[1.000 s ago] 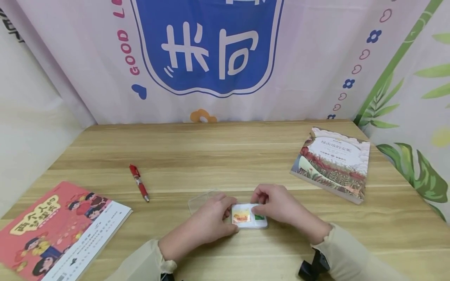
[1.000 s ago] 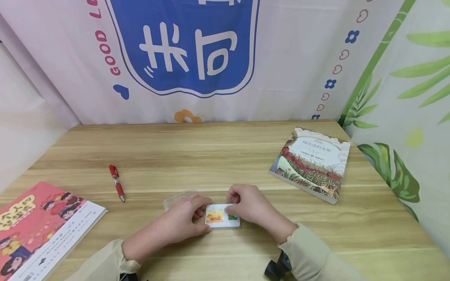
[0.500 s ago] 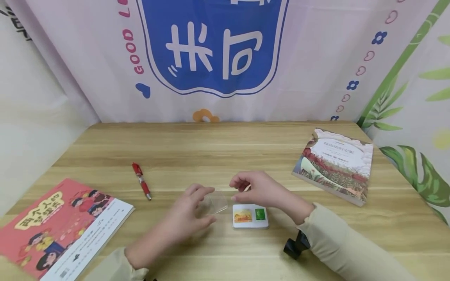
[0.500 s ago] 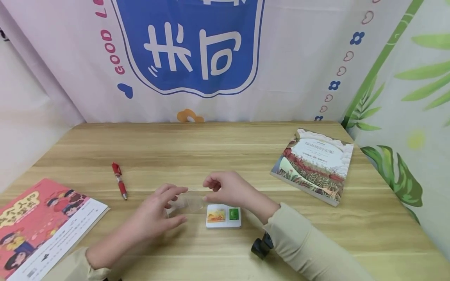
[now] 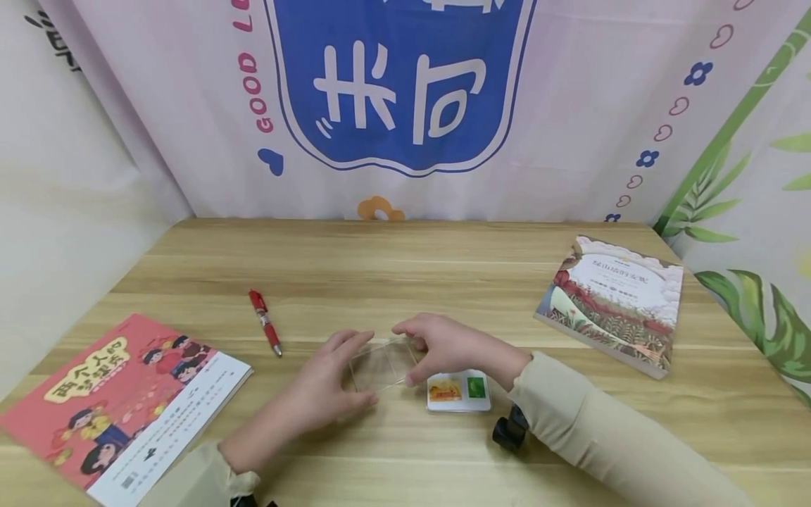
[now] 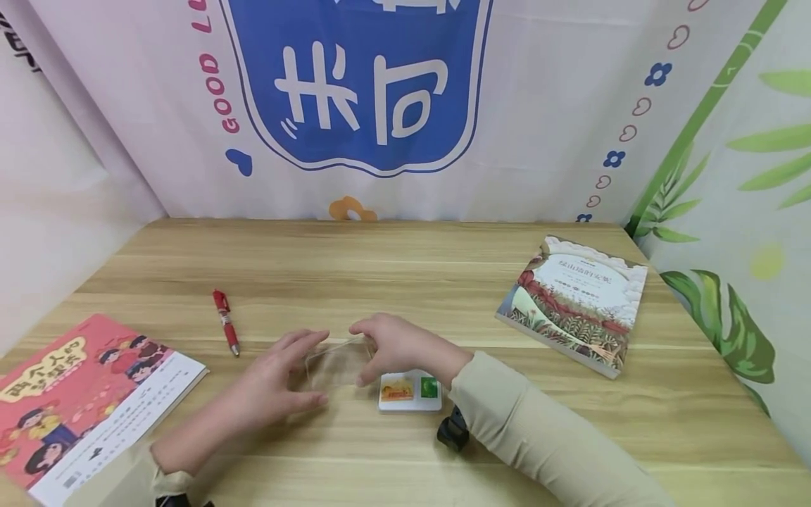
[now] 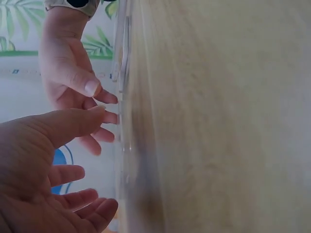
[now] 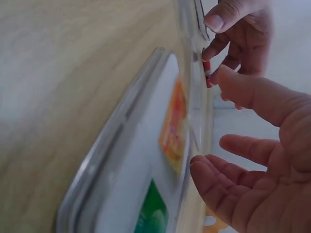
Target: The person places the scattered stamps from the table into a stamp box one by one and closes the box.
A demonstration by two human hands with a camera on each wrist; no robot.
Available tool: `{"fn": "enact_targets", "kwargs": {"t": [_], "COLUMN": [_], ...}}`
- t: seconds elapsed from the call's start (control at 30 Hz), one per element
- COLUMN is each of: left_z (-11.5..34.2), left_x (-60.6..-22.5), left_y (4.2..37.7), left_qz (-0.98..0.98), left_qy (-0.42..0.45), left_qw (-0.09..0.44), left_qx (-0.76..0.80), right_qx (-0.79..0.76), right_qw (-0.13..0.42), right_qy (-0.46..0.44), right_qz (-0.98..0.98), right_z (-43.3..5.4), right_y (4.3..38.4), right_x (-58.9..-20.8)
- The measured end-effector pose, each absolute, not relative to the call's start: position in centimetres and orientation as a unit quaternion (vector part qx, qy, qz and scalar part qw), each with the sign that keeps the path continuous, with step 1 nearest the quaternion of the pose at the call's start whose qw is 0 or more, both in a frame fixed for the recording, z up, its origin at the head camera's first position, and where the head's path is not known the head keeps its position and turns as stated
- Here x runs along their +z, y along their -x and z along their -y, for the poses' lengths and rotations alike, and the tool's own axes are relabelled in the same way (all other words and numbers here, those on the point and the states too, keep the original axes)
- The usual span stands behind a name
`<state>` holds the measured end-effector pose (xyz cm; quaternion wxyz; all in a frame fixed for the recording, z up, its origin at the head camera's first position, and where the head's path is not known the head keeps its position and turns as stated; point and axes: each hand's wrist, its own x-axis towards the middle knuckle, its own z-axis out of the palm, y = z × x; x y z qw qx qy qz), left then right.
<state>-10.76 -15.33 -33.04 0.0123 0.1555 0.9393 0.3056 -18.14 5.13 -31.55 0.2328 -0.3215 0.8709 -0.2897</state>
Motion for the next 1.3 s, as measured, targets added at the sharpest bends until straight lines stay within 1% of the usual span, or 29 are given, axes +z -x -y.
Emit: {"fn": "enact_targets", "kwargs": {"t": [0.23,0.43,0.67,1.0,1.3], "left_z": [15.3,15.3,15.3,15.1,14.7], "left_x": [-33.8,-34.2,-34.2,-34.1,-34.1], "left_y": [11.4,11.7,11.9,12.1,12.2], "left_qz": [-0.937,-0.941,-0.941,-0.947,-0.951], "left_qy": [-0.151,-0.138,-0.141,-0.132,-0.125], "left_qw": [0.036,0.048,0.051,0.061,0.05], "left_qx": [0.312,0.307,0.303,0.286,0.277], "right_qx": [-0.269,-0.258,-0.232,-0.257,-0.271], "right_qw": [0.229,0.236,0.235,0.232,0.229], "right_qy": [0.308,0.317,0.33,0.32,0.323], "right_qz": [-0.883,-0.882,-0.884,-0.882,-0.877], "right_z": [-4.8,-4.2,-3.6,-3.8,-4.2], "right_y": [18.7,18.7,18.6,18.7,18.8], "right_x": [-32.4,-32.4,-32.4,-32.6,-32.7]}}
